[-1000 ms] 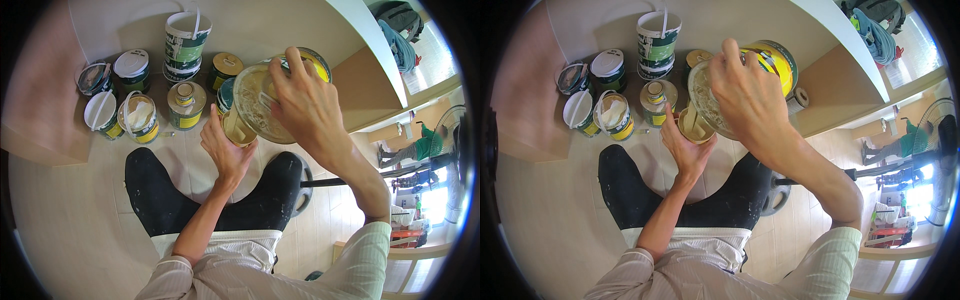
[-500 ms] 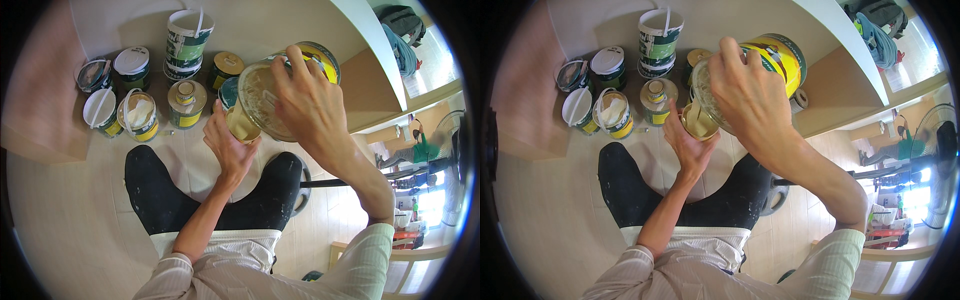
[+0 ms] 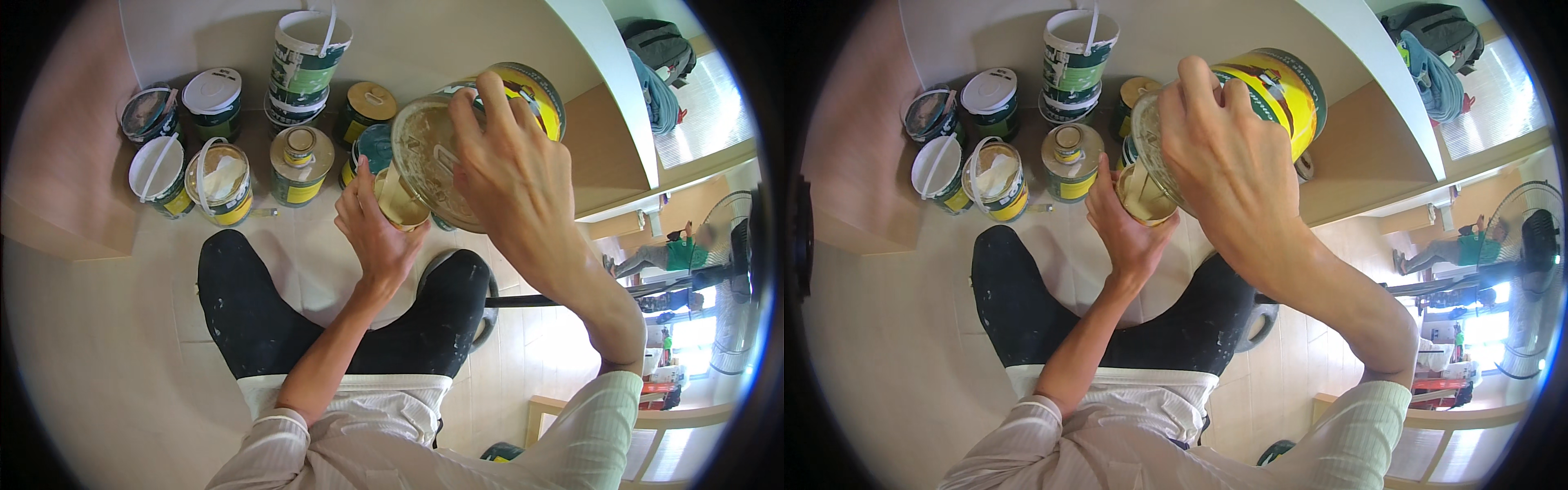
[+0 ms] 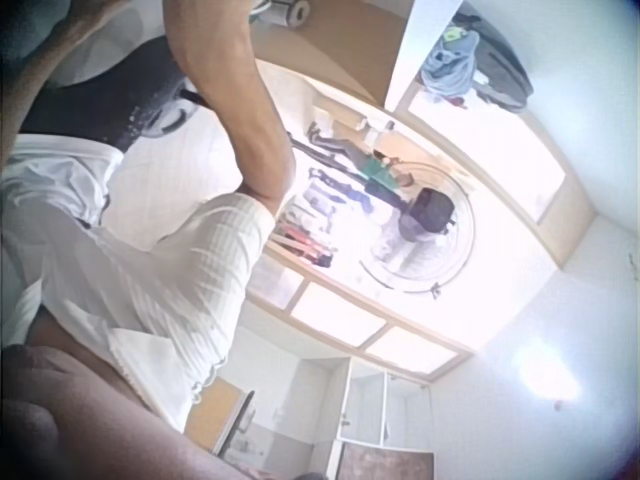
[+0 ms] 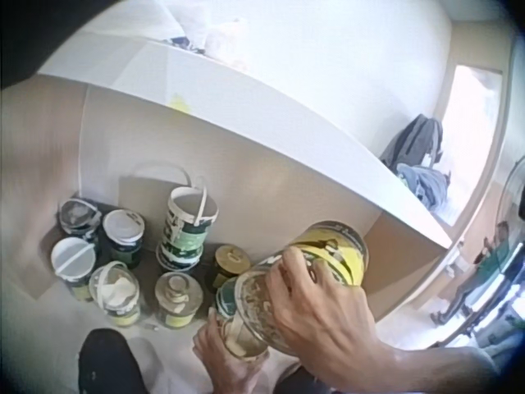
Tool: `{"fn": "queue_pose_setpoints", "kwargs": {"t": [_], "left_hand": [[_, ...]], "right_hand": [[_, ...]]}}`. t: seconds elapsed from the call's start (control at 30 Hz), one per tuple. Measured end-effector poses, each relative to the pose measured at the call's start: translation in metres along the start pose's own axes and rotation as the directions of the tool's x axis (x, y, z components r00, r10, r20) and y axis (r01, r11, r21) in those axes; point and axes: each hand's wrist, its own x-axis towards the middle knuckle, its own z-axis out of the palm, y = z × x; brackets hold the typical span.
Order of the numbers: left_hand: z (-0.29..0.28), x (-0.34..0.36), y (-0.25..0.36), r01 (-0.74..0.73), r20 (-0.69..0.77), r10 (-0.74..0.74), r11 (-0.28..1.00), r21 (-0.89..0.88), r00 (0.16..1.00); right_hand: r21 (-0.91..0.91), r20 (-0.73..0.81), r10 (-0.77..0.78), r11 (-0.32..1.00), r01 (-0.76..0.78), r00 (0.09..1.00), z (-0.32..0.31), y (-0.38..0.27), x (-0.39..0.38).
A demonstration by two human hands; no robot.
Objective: The person selects a paint can, pours paint into a small container, and stirs it with a wooden stick. They then move to a counter, place the container down, and continue stirring.
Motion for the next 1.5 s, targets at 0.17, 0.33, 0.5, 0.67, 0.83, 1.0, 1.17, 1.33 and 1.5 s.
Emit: {"fn": "queue_pose_setpoints", "kwargs": {"t": [0.17, 0.33, 0.5, 0.67, 0.83, 1.0, 1.17, 1.33, 1.5], "left_hand": [[0.001, -0.001, 0.002, 0.008, 0.013, -0.008, 1.0, -0.005, 1.0], [0.001, -0.001, 0.006, -0.005, 0.011, 0.005, 1.0, -0.015, 1.0], [0.003, -0.006, 0.009, 0.015, 0.029, -0.014, 0.998, -0.065, 0.999], [0.008, -0.011, 0.011, 0.017, 0.045, -0.014, 0.999, -0.05, 0.999], [0.011, -0.015, 0.012, 0.001, 0.042, 0.001, 0.999, -0.046, 0.999], [0.015, -0.019, 0.013, -0.001, 0.058, 0.005, 0.998, -0.068, 0.998], [0.01, -0.024, 0.011, 0.029, 0.083, -0.022, 0.996, -0.088, 0.996], [-0.009, -0.032, -0.008, -0.003, 0.118, 0.004, 1.0, -0.006, 0.993], [-0.021, -0.035, -0.044, 0.013, 0.127, -0.001, 0.995, -0.095, 0.992]], "right_hand": [[-0.037, 0.005, 0.008, 0.999, -0.008, 1.0, -0.006, 0.001, -0.001], [-0.016, -0.015, 0.018, 1.0, -0.018, 1.0, -0.009, 0.004, -0.004], [-0.02, -0.035, 0.021, 1.0, -0.022, 0.999, -0.009, 0.003, -0.007], [-0.013, -0.042, 0.022, 1.0, -0.022, 0.999, -0.011, 0.004, -0.012], [-0.038, -0.036, 0.027, 0.999, -0.029, 0.999, -0.011, 0.007, -0.018], [-0.019, -0.028, 0.044, 0.999, -0.045, 0.999, -0.005, 0.013, -0.025], [0.082, -0.025, 0.124, 0.989, -0.121, 0.992, 0.012, 0.032, -0.036], [0.341, 0.211, 0.295, 0.871, -0.353, 0.932, 0.036, 0.051, -0.051], [0.453, 0.354, 0.367, 0.737, -0.501, 0.86, 0.099, 0.047, -0.077]]}}
